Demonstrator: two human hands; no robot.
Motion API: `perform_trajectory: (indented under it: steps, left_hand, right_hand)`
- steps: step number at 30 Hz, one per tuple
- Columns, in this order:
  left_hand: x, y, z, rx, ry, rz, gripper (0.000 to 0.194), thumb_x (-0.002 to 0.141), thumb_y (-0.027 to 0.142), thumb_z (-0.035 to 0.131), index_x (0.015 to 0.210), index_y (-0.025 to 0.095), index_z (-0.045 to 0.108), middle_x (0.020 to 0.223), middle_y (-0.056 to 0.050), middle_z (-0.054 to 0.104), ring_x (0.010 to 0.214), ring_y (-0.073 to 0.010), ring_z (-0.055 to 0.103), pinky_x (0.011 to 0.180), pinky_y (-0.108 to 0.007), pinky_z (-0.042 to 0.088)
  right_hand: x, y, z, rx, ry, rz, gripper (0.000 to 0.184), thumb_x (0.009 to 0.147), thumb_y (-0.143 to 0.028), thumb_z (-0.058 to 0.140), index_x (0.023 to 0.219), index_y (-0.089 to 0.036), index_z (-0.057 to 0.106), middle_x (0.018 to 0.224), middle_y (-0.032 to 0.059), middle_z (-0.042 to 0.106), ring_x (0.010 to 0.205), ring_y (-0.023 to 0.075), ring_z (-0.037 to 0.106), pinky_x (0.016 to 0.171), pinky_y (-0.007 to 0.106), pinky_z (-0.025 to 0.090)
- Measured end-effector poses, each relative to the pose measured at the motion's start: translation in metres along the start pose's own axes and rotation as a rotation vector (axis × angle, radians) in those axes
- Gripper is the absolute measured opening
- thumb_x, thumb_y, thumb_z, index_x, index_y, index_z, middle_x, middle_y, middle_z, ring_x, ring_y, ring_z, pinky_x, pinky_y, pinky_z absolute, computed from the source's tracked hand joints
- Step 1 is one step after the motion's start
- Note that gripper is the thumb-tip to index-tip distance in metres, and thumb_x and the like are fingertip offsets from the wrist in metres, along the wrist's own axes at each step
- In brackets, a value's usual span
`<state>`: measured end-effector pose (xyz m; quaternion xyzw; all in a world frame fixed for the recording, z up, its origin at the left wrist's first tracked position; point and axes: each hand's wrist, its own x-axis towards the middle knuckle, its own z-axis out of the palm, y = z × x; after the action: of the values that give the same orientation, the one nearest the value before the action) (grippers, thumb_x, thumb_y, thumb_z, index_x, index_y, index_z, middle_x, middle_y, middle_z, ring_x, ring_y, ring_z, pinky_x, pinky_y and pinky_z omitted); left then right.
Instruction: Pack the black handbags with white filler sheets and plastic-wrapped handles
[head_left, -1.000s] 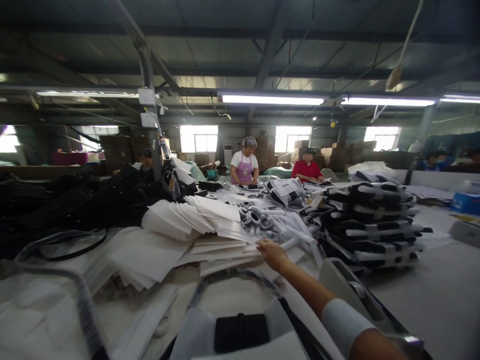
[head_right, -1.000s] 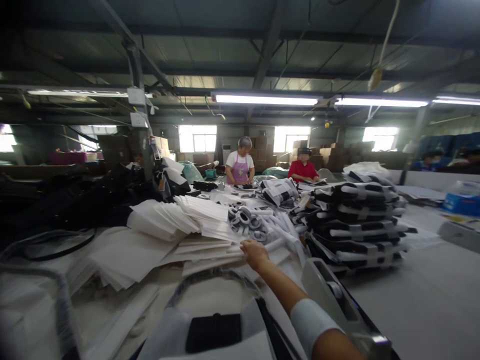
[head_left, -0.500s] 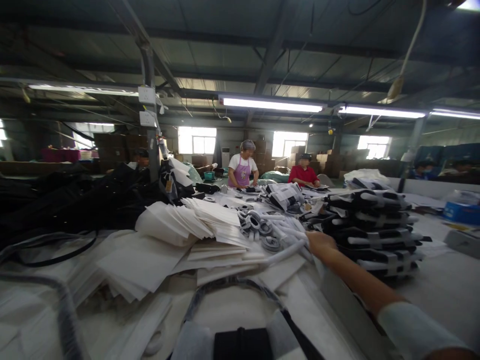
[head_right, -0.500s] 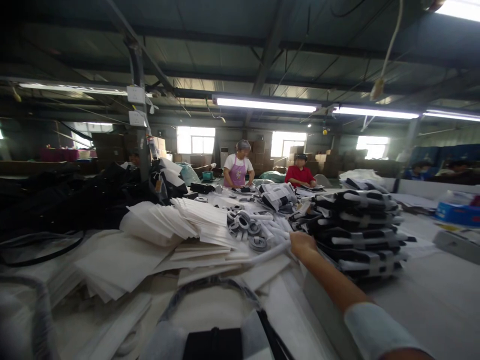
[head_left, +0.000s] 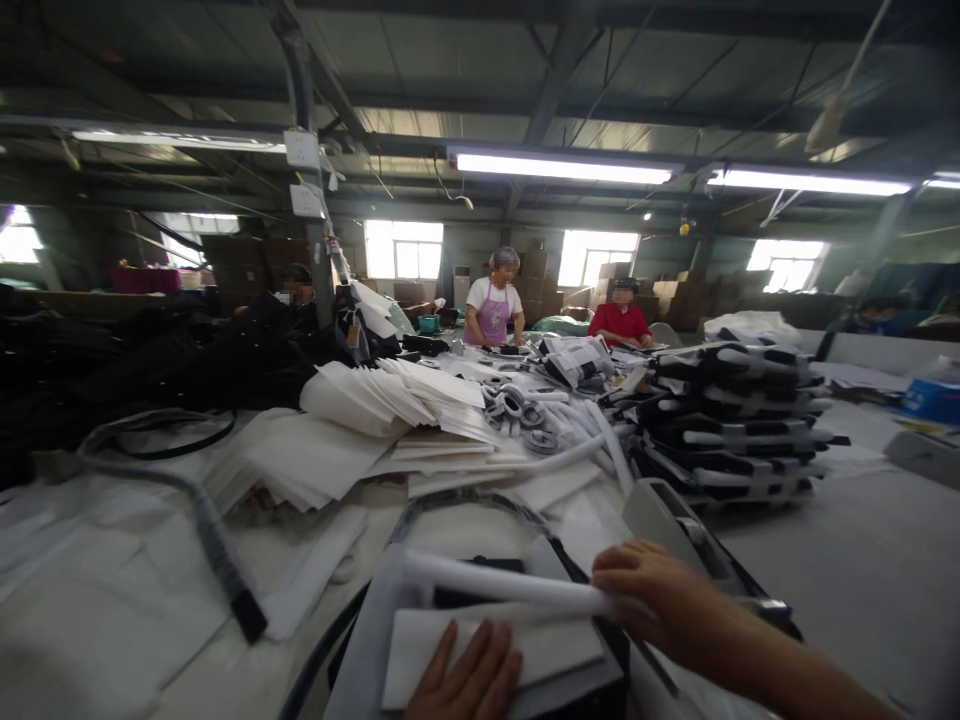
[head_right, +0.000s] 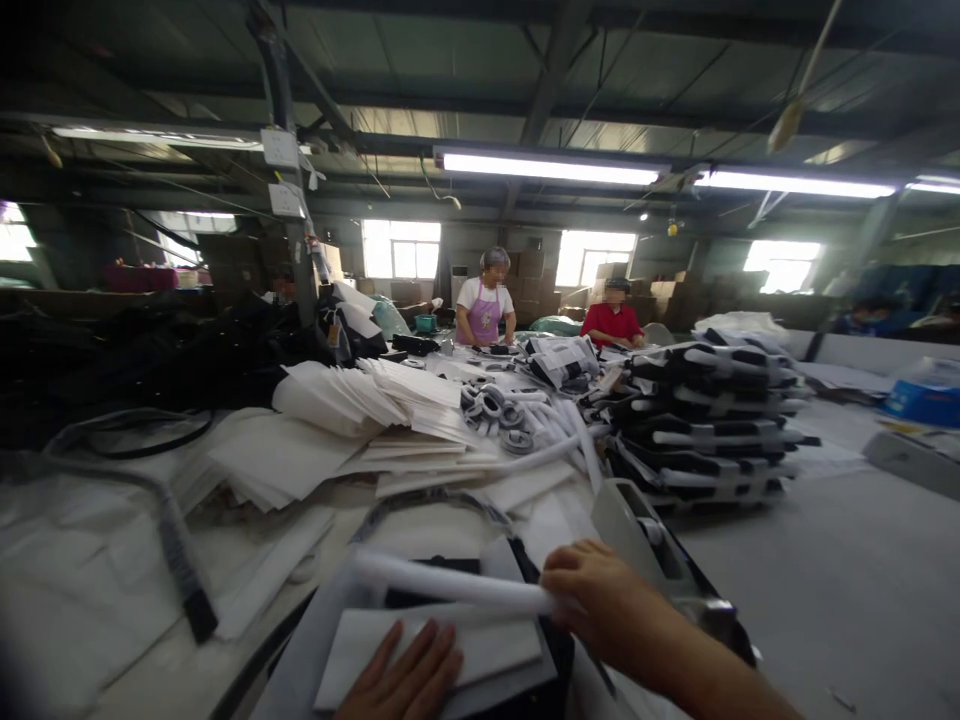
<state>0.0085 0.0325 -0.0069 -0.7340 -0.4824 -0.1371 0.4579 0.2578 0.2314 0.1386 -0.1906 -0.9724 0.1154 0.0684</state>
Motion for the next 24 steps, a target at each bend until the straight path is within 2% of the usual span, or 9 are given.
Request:
perform_trajectory:
  steps: [3, 6, 11, 14, 17, 19, 20, 22, 24]
  left_hand:
    - [0.006, -0.002, -0.016, -0.039, -0.059, -0.043, 0.048, 0.100, 0.006, 0.028, 0.138, 0.020, 0.054, 0.146, 0.001, 0.053, 0.142, -0.0185, 0.040, 0.124, -0.048, 0.008]
    - [0.008, 0.002, -0.025, -0.107, -0.152, -0.073, 0.056, 0.096, 0.000, 0.026, 0.145, 0.017, 0.046, 0.151, -0.001, 0.046, 0.141, -0.0170, 0.041, 0.123, -0.043, 0.016]
    - [0.017, 0.001, -0.035, -0.256, -0.314, -0.096, 0.065, 0.088, -0.005, 0.033, 0.150, 0.014, 0.034, 0.154, -0.004, 0.041, 0.140, -0.0222, 0.043, 0.110, -0.046, 0.043]
    - [0.030, -0.006, -0.043, -0.377, -0.465, -0.101, 0.065, 0.085, -0.008, 0.037, 0.147, 0.014, 0.039, 0.150, -0.009, 0.046, 0.136, -0.0253, 0.047, 0.106, -0.050, 0.048]
    - [0.048, -0.018, -0.051, -0.513, -0.610, -0.095, 0.057, 0.086, -0.006, 0.040, 0.141, 0.009, 0.048, 0.145, -0.015, 0.052, 0.132, -0.0299, 0.052, 0.103, -0.054, 0.048]
    - [0.059, -0.030, -0.056, -0.586, -0.636, -0.090, 0.048, 0.090, 0.003, 0.043, 0.137, 0.007, 0.053, 0.140, -0.014, 0.058, 0.128, -0.0286, 0.057, 0.101, -0.045, 0.049]
    - [0.065, -0.037, -0.059, -0.623, -0.633, -0.084, 0.044, 0.092, 0.009, 0.043, 0.134, 0.008, 0.055, 0.138, -0.011, 0.061, 0.124, -0.0263, 0.059, 0.099, -0.038, 0.051]
    - [0.076, -0.053, -0.064, -0.714, -0.639, -0.073, 0.038, 0.093, 0.016, 0.045, 0.126, 0.014, 0.063, 0.131, -0.006, 0.067, 0.117, -0.0209, 0.064, 0.093, -0.027, 0.052]
    - [0.085, -0.068, -0.069, -0.800, -0.652, -0.077, 0.041, 0.090, 0.014, 0.051, 0.128, 0.020, 0.063, 0.127, -0.001, 0.069, 0.110, -0.0171, 0.068, 0.091, -0.022, 0.051]
  right_hand:
    - [0.007, -0.016, 0.031, -0.198, 0.109, -0.033, 0.058, 0.074, 0.003, 0.050, 0.124, -0.021, 0.068, 0.127, 0.0144, 0.067, 0.118, 0.0330, 0.062, 0.110, 0.059, 0.037]
    - [0.013, -0.016, 0.043, -0.024, 0.134, -0.112, 0.072, 0.076, 0.004, 0.042, 0.143, -0.020, 0.050, 0.136, 0.0138, 0.062, 0.125, 0.0284, 0.058, 0.110, 0.050, 0.041]
    - [0.012, -0.009, 0.038, 0.128, 0.153, -0.167, 0.060, 0.082, -0.005, 0.048, 0.139, -0.023, 0.055, 0.128, 0.0085, 0.064, 0.113, 0.0198, 0.065, 0.097, 0.028, 0.052]
    - [0.006, -0.014, 0.027, 0.137, 0.217, -0.139, 0.059, 0.085, -0.006, 0.044, 0.140, -0.023, 0.052, 0.125, 0.0092, 0.065, 0.112, 0.0212, 0.064, 0.097, 0.033, 0.052]
    - [-0.013, -0.027, 0.008, 0.131, 0.385, -0.067, 0.048, 0.094, -0.014, 0.038, 0.140, -0.021, 0.050, 0.130, 0.0130, 0.063, 0.119, 0.0253, 0.060, 0.102, 0.042, 0.048]
    - [-0.035, -0.036, -0.006, 0.131, 0.467, -0.071, 0.036, 0.097, -0.020, 0.042, 0.129, -0.023, 0.057, 0.123, 0.0115, 0.067, 0.116, 0.0251, 0.062, 0.102, 0.040, 0.048]
    - [-0.048, -0.040, -0.011, 0.130, 0.452, -0.097, 0.032, 0.096, -0.020, 0.045, 0.124, -0.025, 0.060, 0.120, 0.0101, 0.069, 0.114, 0.0245, 0.063, 0.101, 0.038, 0.049]
    - [-0.074, -0.046, -0.014, 0.122, 0.317, -0.168, 0.031, 0.094, -0.017, 0.048, 0.119, -0.027, 0.063, 0.116, 0.0078, 0.071, 0.111, 0.0233, 0.065, 0.096, 0.034, 0.052]
    - [-0.096, -0.051, -0.005, 0.101, 0.178, -0.204, 0.039, 0.088, -0.010, 0.050, 0.118, -0.029, 0.064, 0.113, 0.0069, 0.072, 0.105, 0.0229, 0.068, 0.091, 0.032, 0.054]
